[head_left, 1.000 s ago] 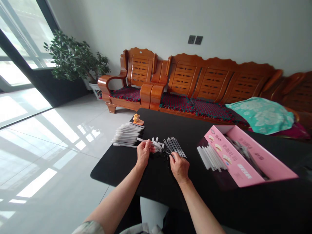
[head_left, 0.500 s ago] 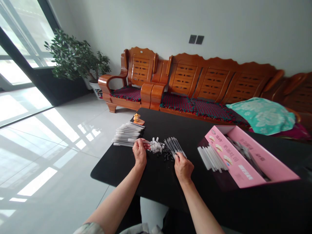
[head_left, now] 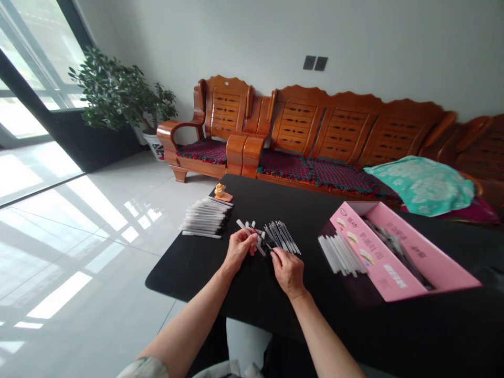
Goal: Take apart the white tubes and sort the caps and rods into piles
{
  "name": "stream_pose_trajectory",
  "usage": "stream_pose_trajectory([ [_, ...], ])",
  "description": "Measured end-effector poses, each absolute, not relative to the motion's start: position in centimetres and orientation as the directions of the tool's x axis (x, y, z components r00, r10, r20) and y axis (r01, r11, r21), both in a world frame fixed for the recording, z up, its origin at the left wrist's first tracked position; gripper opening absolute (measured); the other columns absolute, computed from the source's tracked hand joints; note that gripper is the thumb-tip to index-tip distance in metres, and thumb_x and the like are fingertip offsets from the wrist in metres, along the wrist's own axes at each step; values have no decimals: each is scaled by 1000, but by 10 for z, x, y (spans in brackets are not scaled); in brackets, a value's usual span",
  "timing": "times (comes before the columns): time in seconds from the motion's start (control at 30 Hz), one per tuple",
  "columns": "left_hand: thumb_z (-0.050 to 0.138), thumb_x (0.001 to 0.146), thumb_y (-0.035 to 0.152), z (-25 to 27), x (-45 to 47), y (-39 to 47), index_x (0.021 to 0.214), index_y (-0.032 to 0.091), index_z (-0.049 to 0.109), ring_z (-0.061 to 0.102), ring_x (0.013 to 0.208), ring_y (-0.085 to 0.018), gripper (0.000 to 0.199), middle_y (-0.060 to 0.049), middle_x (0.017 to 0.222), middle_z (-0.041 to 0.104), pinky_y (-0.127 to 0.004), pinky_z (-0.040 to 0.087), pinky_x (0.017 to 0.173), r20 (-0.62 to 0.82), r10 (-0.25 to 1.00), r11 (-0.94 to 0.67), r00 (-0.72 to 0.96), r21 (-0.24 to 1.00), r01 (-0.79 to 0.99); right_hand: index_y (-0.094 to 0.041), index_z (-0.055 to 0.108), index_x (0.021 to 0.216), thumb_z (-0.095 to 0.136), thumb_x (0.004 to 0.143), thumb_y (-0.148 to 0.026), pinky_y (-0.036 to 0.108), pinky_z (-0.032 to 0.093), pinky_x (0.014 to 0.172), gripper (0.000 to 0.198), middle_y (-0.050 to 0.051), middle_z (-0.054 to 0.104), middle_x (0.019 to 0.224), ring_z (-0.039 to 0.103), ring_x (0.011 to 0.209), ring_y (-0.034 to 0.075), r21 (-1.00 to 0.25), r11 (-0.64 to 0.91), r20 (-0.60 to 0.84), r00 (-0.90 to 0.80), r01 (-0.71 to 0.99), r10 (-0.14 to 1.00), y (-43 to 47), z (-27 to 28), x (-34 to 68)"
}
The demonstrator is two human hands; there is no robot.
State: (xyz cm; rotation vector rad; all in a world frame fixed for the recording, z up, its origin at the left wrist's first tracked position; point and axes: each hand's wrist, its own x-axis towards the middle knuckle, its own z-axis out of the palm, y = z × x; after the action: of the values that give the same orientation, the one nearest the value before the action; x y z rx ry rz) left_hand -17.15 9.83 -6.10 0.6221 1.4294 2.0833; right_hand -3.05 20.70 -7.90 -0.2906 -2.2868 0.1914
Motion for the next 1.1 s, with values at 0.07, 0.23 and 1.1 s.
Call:
stream_pose_trajectory([
  [0.07,73,74,42,-61,-172,98,78,12,64,51,45,-8,31,-1,61,60,-18,39,39,83,662,-302,-745,939,-164,-15,68,95,48,94,-19,23,46,68,20,6,72,77,67,67,15,-213,968,704,-666,133,247,206,-79,-31],
  [0.23,72,76,42,-62,-175,97,73,13,62,49,43,-8,31,0,60,60,-19,38,39,110,642,-321,-759,937,-136,-16,68,93,46,95,-21,23,44,68,22,6,72,76,66,66,15,-206,969,684,-689,133,240,206,-80,-31],
  [1.1,70,78,42,-67,-173,99,80,12,62,52,44,-9,32,0,58,60,-19,42,39,130,686,-296,-716,948,-112,-16,67,82,43,99,-28,23,35,59,32,4,68,65,62,56,13,-237,915,667,-630,327,398,212,-83,-30],
])
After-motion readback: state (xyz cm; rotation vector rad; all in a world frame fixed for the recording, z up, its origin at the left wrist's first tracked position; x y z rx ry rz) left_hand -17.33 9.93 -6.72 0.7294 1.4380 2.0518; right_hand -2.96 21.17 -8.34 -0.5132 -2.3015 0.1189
